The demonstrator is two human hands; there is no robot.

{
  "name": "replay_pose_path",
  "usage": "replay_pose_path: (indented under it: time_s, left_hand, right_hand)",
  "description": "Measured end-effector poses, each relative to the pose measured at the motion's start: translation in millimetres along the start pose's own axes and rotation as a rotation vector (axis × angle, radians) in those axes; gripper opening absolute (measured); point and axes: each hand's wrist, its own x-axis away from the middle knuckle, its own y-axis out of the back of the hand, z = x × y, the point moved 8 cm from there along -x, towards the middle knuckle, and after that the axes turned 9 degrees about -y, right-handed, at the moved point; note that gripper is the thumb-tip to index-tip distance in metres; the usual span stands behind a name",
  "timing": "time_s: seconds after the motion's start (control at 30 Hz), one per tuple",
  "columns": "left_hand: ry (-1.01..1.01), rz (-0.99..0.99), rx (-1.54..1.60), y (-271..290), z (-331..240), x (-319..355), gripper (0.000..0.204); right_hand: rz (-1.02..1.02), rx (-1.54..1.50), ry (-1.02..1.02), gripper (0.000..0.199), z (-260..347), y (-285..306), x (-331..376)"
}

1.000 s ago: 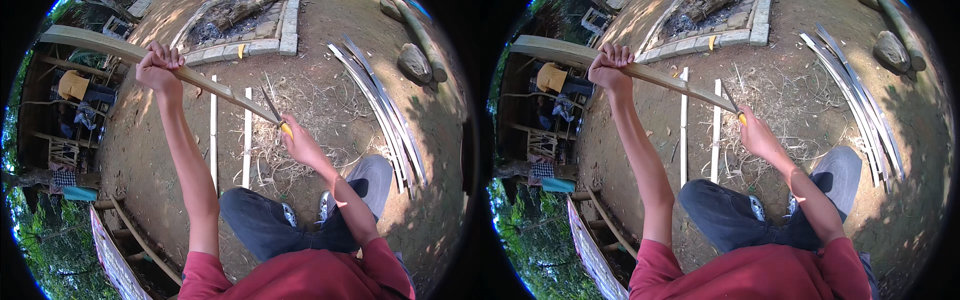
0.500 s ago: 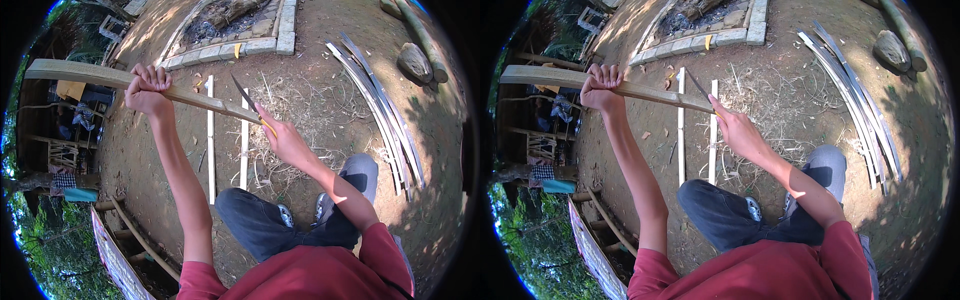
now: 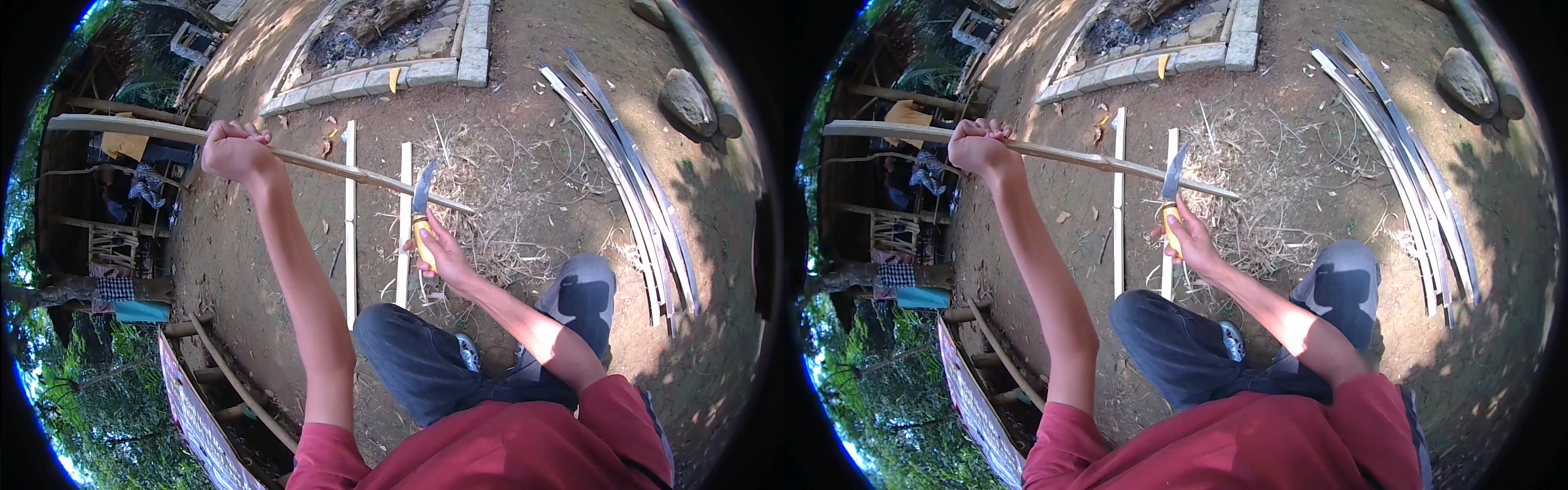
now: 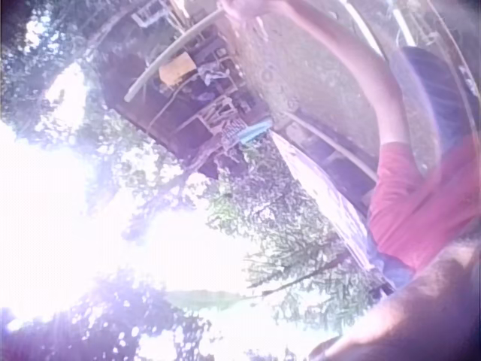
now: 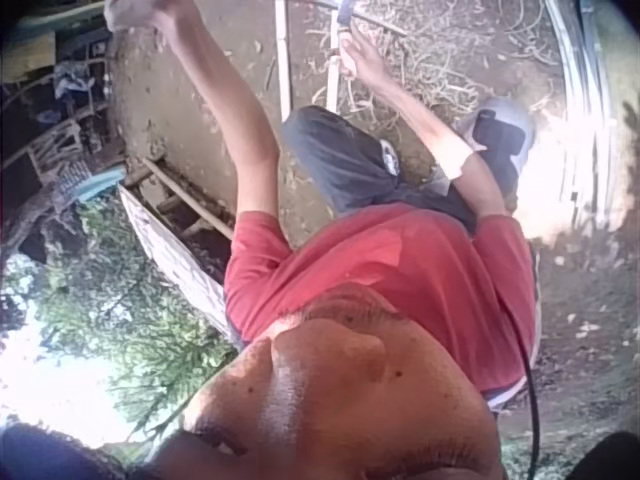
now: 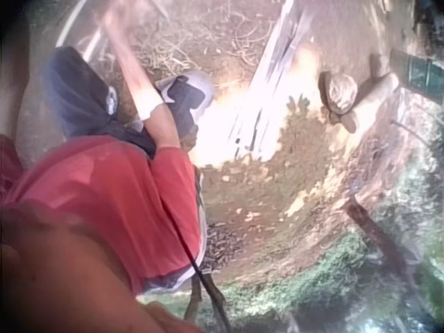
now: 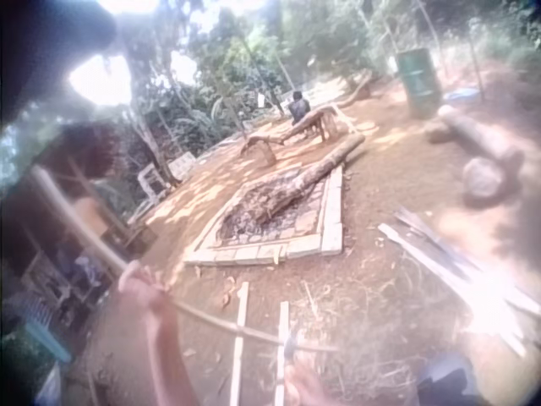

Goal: The person holds a long piece of bamboo and uses a knife to shave thin strips from the inner edge, repeatedly drawing the blade along the wood.

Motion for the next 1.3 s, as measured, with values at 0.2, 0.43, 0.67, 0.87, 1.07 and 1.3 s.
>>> replay_pose_path:
  time_s: [0.2, 0.43, 0.67, 0.87, 1.07, 1.3]
  left_hand:
    - [-0.025, 0.003, -0.054, -11, -9, 5, 0.028]
    - [-0.068, -0.009, -0.036, -26, -11, 4, 0.025]
    - [-0.005, 0.023, -0.018, -26, -10, 7, 0.028]
    - [0.053, 0.013, 0.039, -12, -6, 7, 0.027]
    - [0.011, -0.022, -0.005, 0, -13, 10, 0.027]
    - [-0.028, -0.125, -0.08, 9, -23, 19, 0.022]
  right_hand:
    - [0.159, -0.104, -0.025, 0.061, 16, -30, 17]
    - [0.355, -0.106, 0.001, 0.061, 45, -64, 36]
    - [0.068, -0.018, 0.152, 0.062, 52, -11, 22]
    - [-0.157, 0.374, 0.219, 0.059, 62, 8, 29]
    - [-0.212, 0.74, 0.51, 0.058, 68, -16, 39]
    - [-0.289, 0.99, 0.727, 0.065, 77, -56, 50]
